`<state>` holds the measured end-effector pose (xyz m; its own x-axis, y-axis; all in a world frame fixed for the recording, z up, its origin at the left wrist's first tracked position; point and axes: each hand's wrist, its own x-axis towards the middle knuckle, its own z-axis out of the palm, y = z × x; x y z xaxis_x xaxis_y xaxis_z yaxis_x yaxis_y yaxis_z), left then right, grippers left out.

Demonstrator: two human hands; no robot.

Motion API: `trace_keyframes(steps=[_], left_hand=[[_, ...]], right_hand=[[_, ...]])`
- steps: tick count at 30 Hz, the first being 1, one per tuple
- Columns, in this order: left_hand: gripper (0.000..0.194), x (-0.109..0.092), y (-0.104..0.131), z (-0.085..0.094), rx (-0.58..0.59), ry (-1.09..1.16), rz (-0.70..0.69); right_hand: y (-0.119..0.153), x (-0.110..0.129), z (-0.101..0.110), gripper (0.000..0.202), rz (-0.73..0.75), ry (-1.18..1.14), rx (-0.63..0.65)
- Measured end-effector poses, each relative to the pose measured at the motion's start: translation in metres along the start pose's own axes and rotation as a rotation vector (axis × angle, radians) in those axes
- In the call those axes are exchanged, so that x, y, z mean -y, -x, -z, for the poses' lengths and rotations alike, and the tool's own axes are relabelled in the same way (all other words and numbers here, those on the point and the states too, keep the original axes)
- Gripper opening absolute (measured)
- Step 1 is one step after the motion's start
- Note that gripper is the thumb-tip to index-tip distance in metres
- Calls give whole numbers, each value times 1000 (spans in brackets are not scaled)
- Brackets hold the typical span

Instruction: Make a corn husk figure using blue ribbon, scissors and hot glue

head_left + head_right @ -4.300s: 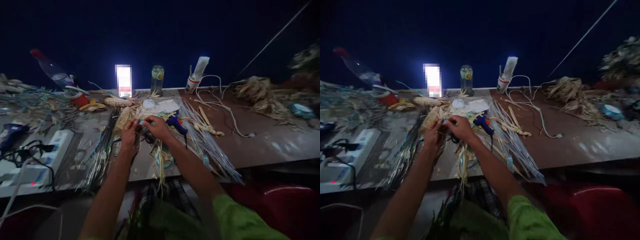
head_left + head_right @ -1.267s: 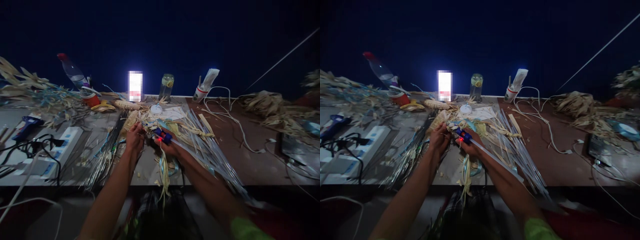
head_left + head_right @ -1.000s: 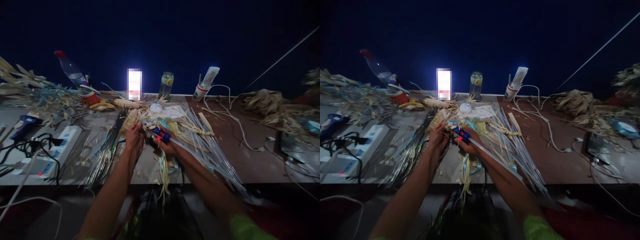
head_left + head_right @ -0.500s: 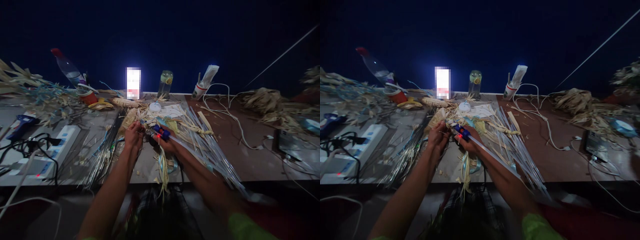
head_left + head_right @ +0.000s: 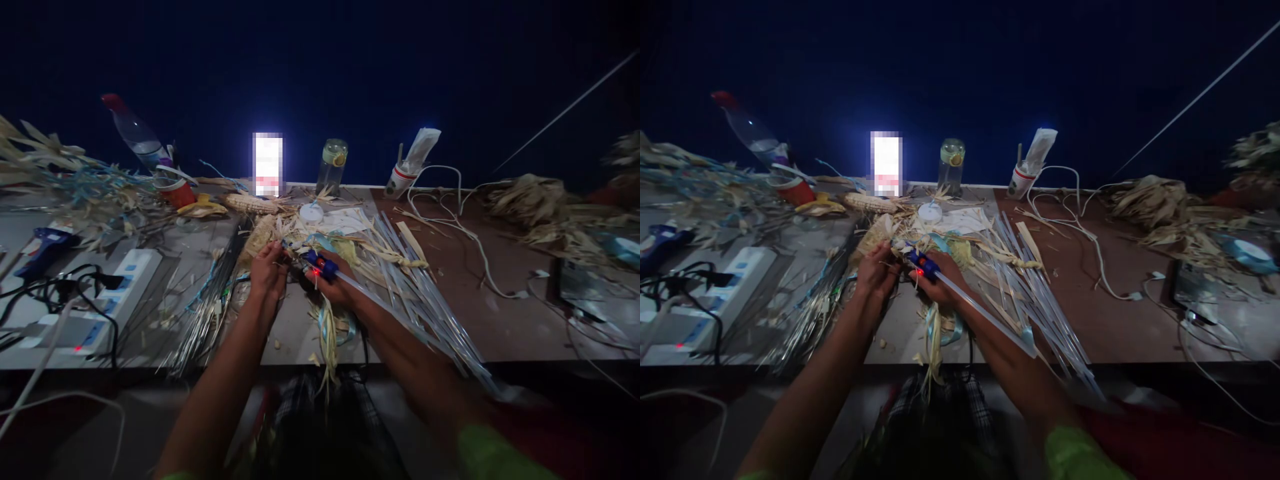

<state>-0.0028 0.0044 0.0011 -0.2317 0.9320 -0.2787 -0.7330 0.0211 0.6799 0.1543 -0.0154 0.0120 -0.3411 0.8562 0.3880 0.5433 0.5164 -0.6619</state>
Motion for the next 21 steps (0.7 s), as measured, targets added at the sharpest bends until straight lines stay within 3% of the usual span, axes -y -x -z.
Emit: trace_keyframes(steps=[5, 11, 21], left_hand=[[12, 1, -1, 2, 16, -3, -5], [10, 1, -1, 1, 13, -6, -1], [6, -1, 1, -2, -22, 1, 11]], right_hand=[[0, -1, 4, 21, 102, 64, 33], [-1, -1, 2, 18, 47, 65, 5], [-2, -2, 5, 23, 86, 138, 21]])
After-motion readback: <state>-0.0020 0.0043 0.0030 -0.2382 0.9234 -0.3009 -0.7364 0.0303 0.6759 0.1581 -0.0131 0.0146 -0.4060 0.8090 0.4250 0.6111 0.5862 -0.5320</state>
